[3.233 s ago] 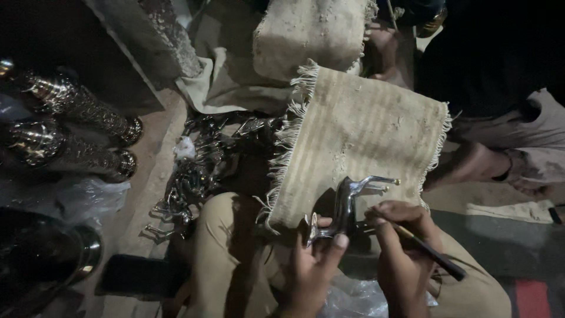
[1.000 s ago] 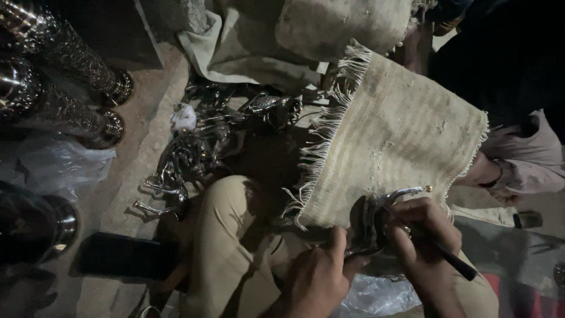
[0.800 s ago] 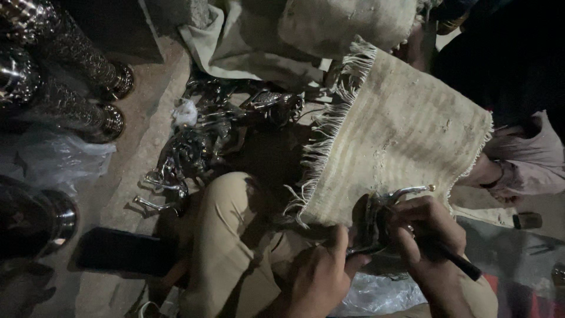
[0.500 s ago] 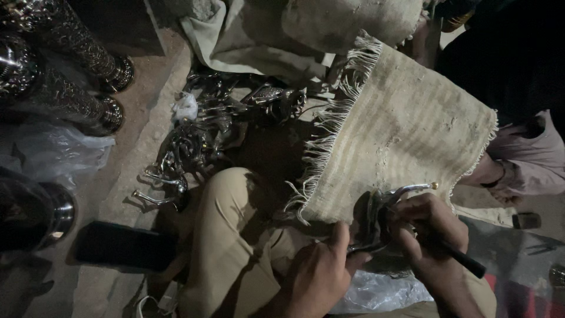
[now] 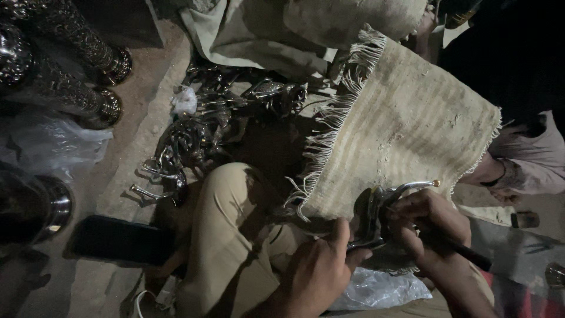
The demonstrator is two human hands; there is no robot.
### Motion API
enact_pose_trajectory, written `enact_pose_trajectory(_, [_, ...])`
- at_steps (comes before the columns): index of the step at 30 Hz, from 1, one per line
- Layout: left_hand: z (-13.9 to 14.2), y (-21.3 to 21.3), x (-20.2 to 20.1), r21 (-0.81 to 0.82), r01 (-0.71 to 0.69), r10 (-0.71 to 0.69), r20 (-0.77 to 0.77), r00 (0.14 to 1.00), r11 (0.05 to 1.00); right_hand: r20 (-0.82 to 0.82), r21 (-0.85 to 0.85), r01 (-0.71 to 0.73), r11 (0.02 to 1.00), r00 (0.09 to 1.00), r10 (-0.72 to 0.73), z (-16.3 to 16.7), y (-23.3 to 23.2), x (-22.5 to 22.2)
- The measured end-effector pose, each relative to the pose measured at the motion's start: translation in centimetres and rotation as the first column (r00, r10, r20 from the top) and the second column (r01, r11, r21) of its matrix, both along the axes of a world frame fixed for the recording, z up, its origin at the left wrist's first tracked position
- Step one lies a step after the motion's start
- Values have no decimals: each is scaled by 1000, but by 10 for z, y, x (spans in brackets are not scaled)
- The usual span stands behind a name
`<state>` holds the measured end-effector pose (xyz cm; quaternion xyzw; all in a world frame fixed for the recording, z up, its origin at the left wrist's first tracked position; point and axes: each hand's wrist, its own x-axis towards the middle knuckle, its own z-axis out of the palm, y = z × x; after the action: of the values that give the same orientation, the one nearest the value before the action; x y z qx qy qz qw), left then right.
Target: The person holds a small silver metal deer figurine and uses a small brush to apply gold paint to the hooves and antlers. They rotate the figurine to reach different sides and continue painting the same object throughout the clip.
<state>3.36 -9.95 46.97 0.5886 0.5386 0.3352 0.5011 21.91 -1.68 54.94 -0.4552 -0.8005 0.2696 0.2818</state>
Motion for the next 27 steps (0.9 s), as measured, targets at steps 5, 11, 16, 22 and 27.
enact_pose_trajectory(5, [1,0,-1,-13,-18,19,25,1000,1000,11,-21,-68,997,998,68,1,4,5])
enact_pose_trajectory(11, [9,2,-3,-66,16,-17,-15,1000,998,-22,-38,-145,989,989,144,3,7,10])
enact_pose_trajectory(16, [15,4,-5,-151,50,-55,-23,998,987,-67,-93,-162,982,985,156,1,9,13])
enact_pose_trajectory(22, [20,5,-11,-101,66,-68,-10,998,993,-103,-153,-190,970,979,176,1,10,17])
enact_pose_trajectory(27, [24,4,-10,-114,36,-44,-68,997,993,-37,-111,-235,966,972,233,3,13,19])
